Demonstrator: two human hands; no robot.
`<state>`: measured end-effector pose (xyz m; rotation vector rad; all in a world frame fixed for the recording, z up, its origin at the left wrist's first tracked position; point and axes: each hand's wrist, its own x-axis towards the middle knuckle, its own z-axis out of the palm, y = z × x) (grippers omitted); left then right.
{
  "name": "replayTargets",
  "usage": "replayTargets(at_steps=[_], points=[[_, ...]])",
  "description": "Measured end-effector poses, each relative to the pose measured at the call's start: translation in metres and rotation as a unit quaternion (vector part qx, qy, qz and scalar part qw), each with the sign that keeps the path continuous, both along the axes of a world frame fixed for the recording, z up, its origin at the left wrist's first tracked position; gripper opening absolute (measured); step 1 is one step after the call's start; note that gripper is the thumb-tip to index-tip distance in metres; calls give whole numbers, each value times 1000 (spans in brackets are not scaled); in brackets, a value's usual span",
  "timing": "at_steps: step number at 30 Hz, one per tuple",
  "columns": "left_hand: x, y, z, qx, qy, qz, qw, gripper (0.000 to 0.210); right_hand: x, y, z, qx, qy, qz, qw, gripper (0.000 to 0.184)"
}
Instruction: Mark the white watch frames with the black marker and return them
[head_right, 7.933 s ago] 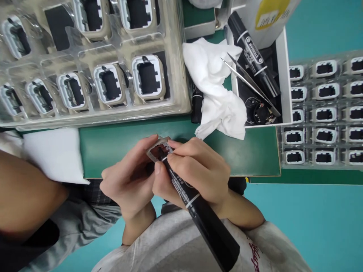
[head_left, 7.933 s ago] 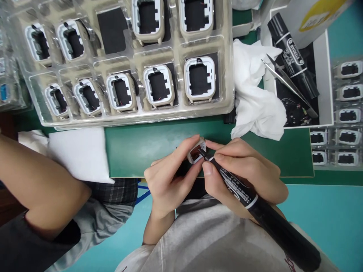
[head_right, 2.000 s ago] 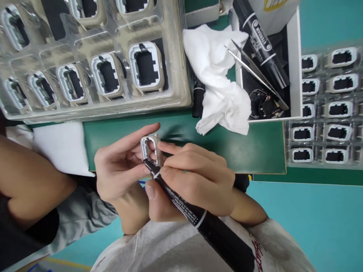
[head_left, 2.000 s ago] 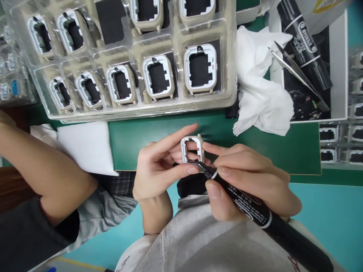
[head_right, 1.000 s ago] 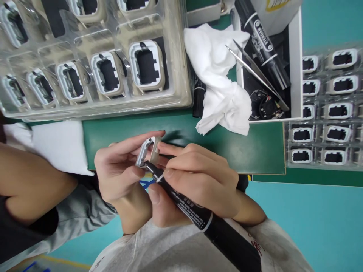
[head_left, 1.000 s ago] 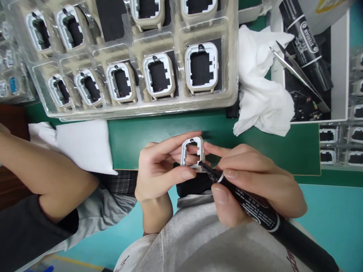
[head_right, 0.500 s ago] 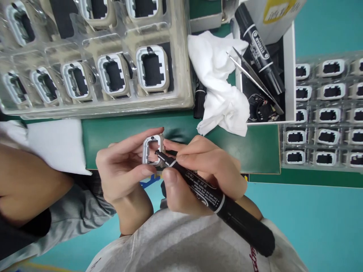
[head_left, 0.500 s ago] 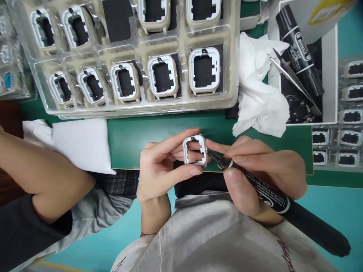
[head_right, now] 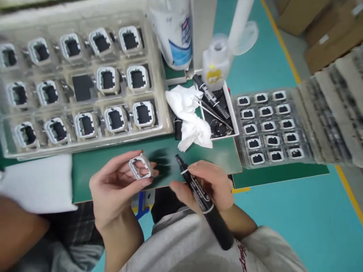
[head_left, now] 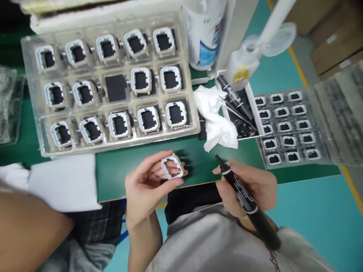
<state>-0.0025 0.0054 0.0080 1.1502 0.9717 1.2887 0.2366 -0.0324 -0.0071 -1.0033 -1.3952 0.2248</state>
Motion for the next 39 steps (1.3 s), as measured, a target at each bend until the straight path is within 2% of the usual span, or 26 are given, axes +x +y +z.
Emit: replayTargets(at_steps=[2, 3, 7, 9, 13, 17, 19, 22, 24, 27, 30, 32, 36, 39], points=[[-3, 0, -2, -6, -18, 1, 1000, 56, 5, 0, -1, 16, -93, -77, 993, 56], [-4, 0, -3, -8, -28, 3, 1000, 56, 8, 1, -1, 18, -136, -91, 986, 61], [-6, 0, -8, -10, -58, 22, 998, 58, 19, 5, 5, 13, -287, -64, 956, 71], [-5, 1, -13, 3, -72, 57, 996, 60, 14, 4, 6, 2, -328, -44, 944, 67], [0, -1, -21, 41, -104, 165, 980, 59, -15, 3, -2, -47, -325, -54, 943, 48], [7, -16, -26, 67, -34, 238, 968, 58, -42, 7, -13, -71, -330, -92, 937, 38], [11, -20, -28, 85, 5, 255, 963, 61, -50, 7, -14, -77, -338, -79, 935, 37], [16, -15, -33, 103, 65, 262, 957, 66, -55, 0, -13, -79, -342, -45, 935, 47], [19, -7, -37, 105, 111, 259, 954, 67, -48, -6, -11, -75, -329, -31, 941, 49], [23, 1, -44, 104, 164, 254, 948, 67, -19, -7, -5, -76, -292, -46, 952, 45], [27, 2, -49, 112, 227, 254, 934, 63, 22, 13, 7, -98, -279, -59, 953, 50], [28, 0, -52, 120, 270, 258, 920, 61, 44, 33, 13, -118, -294, -26, 948, 54], [22, -3, -57, 129, 343, 261, 893, 54, 68, 63, 16, -123, -294, 60, 946, 24], [15, -5, -59, 133, 378, 272, 875, 52, 77, 69, 12, -103, -236, 77, 963, 22]])
